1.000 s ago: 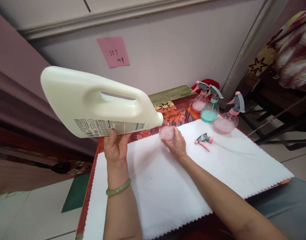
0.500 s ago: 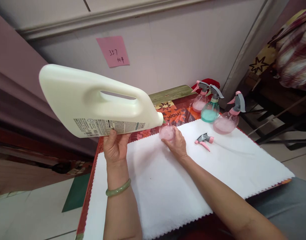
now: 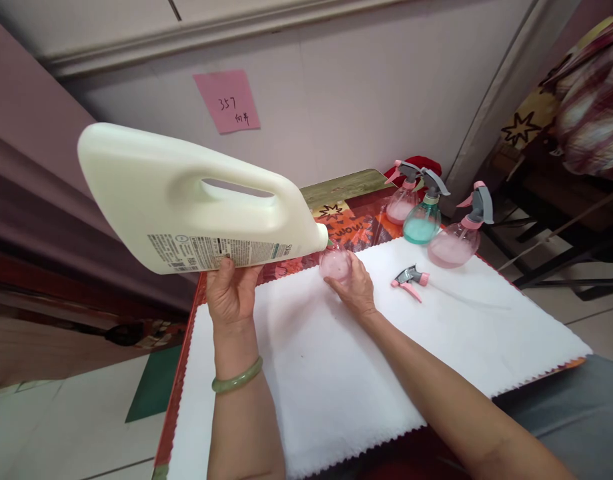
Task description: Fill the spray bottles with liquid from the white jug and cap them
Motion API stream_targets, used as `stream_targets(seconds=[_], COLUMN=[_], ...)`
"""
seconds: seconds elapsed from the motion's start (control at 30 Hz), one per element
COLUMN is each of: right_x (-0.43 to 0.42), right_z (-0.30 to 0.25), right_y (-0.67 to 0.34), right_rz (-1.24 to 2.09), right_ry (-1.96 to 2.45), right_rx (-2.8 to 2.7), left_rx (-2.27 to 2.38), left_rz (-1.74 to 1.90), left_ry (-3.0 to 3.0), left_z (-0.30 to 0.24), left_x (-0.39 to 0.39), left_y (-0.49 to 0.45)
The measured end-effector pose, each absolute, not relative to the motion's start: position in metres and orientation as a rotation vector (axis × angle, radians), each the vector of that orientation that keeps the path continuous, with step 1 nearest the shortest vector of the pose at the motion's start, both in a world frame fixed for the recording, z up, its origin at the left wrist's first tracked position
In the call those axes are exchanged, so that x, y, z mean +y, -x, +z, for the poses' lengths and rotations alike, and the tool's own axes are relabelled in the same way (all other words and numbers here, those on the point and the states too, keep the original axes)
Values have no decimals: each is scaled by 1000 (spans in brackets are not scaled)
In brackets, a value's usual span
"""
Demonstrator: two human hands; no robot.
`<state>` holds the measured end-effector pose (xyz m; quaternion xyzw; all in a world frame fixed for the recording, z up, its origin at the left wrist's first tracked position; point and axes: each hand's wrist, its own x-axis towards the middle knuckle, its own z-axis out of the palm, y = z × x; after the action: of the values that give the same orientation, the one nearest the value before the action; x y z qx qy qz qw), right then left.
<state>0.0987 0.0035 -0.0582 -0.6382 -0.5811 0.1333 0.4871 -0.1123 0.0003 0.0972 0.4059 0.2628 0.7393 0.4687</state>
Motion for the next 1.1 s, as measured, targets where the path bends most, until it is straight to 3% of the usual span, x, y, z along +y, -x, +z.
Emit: stream_targets(seconds=[1.1], right_x=[2], right_z=[-56], right_y=[-99], right_rz=[346], right_ry=[1552], right_rx=[-1421], left_rx=[688], left_rz=[1804], left_ry=[-1006], left_z=[101], left_x=[-3], left_y=[111])
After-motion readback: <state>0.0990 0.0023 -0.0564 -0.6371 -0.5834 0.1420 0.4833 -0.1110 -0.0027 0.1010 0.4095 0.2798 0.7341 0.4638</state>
